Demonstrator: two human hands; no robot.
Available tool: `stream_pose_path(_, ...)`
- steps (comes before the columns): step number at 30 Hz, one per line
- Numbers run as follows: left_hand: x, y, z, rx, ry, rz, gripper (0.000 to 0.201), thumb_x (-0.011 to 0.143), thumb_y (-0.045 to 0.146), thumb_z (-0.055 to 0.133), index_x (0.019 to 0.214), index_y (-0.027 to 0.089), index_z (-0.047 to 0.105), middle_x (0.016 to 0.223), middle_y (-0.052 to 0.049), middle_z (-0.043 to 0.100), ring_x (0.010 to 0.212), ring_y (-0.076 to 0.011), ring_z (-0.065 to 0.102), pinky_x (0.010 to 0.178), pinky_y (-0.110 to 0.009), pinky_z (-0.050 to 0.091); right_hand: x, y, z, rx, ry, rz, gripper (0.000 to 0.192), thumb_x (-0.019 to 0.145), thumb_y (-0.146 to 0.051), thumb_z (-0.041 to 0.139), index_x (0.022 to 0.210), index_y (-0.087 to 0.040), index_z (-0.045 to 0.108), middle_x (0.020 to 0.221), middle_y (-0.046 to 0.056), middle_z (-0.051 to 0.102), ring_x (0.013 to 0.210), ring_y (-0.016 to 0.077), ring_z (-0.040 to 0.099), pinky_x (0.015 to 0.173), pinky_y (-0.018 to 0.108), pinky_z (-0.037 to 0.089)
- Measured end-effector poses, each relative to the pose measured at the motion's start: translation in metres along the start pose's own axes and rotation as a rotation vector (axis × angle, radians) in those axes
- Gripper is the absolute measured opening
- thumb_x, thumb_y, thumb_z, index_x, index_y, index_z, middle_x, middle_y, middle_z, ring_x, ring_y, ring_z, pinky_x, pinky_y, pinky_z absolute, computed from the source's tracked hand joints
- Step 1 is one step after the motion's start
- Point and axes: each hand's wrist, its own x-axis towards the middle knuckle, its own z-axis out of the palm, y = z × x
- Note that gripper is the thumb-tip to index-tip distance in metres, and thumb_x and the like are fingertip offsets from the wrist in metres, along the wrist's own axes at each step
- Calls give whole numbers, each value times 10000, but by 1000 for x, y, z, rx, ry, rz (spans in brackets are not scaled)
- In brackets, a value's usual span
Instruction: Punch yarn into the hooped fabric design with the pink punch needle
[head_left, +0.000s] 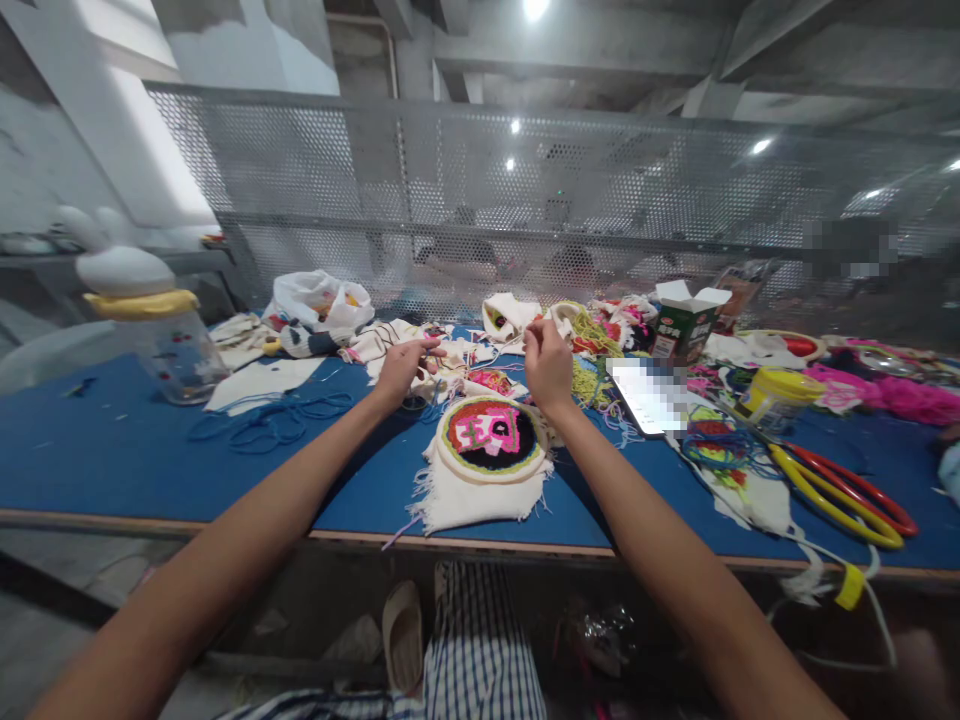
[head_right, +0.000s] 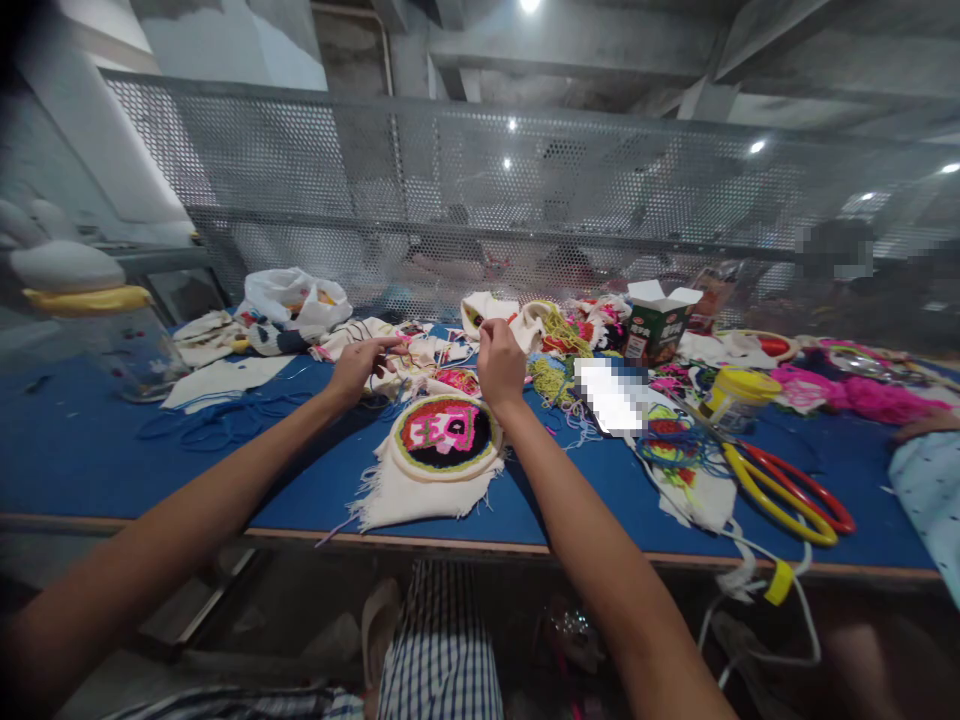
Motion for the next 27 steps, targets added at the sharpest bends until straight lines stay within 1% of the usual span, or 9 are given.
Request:
stream_pose_path(2, -6, 5, 5, 44, -42, 105, 258, 861, 314, 486, 1016, 121, 559, 934, -55, 615, 745, -139, 602, 656, -316, 511, -1, -6, 2, 161, 17, 67, 214, 910, -259, 406, 1043, -137, 522, 961, 47, 589, 883, 160, 570, 801, 370, 453)
stream_pose_path(3, -10, 8, 8, 71, -62, 169, 261, 859, 314, 489, 1022, 123, 561, 947, -57, 618, 784, -151, 605, 698, -343, 507, -1, -8, 4, 243, 11, 106, 222, 914, -262, 399, 1053, -136, 517, 940, 43, 594, 846, 150, 582, 774, 356, 470)
stream_pose_path(6, -23, 15, 16, 164, -119, 376, 246, 842, 268, 515, 1044, 147, 583, 1033, -73, 623, 975, -196, 568, 880, -427, 426, -4, -11, 12, 478, -60, 226, 232, 906, -279, 426, 1052, -128, 525, 904, 37, 603, 762, 133, 600, 688, 321, 504)
stream_pose_path(9, -32, 19, 20, 238, -138, 537, 284, 827, 183, 490, 1090, 192, 598, 1117, -85, 616, 1082, -201, 517, 972, -400, 348, -8, -12, 21, 677, -165, 337, 228, 885, -280, 472, 1035, -124, 542, 915, 39, 605, 753, 131, 602, 659, 308, 514)
stream_pose_path(12, -35, 19, 22, 288, -134, 636, 338, 822, 172, 466, 1139, 197, 581, 1129, -92, 619, 1080, -203, 527, 963, -371, 359, -14, -17, 25, 837, -274, 422, 211, 877, -268, 488, 1017, -123, 550, 911, 37, 607, 737, 124, 602, 638, 294, 518)
stream_pose_path(15, -34, 17, 21, 323, -122, 688, 345, 822, 219, 489, 1154, 173, 571, 1117, -112, 628, 1052, -214, 549, 938, -370, 384, -19, -23, 27, 956, -362, 484, 207, 872, -258, 497, 1019, -122, 549, 913, 37, 606, 736, 124, 602, 638, 293, 518)
stream_pose_path(19, -32, 15, 21, 340, -90, 704, 367, 823, 285, 508, 1168, 167, 556, 1145, -122, 614, 1039, -223, 559, 926, -378, 394, -23, -27, 27, 1066, -423, 541, 197, 868, -249, 503, 1011, -123, 552, 913, 34, 604, 728, 120, 597, 635, 289, 515)
stream_pose_path(23, -32, 13, 22, 340, -97, 676, 336, 844, 308, 486, 1133, 160, 573, 1105, -123, 633, 1011, -217, 576, 896, -372, 419, -24, -27, 25, 1151, -459, 582, 189, 866, -243, 507, 1003, -122, 554, 907, 32, 604, 723, 118, 596, 630, 285, 514)
stream_pose_path(27, -34, 15, 23, 317, -110, 612, 295, 853, 331, 490, 1047, 134, 590, 1050, -103, 639, 967, -200, 590, 868, -403, 439, -22, -24, 25, 1202, -455, 621, 190, 867, -243, 505, 1006, -123, 553, 917, 35, 603, 736, 122, 597, 633, 286, 514)
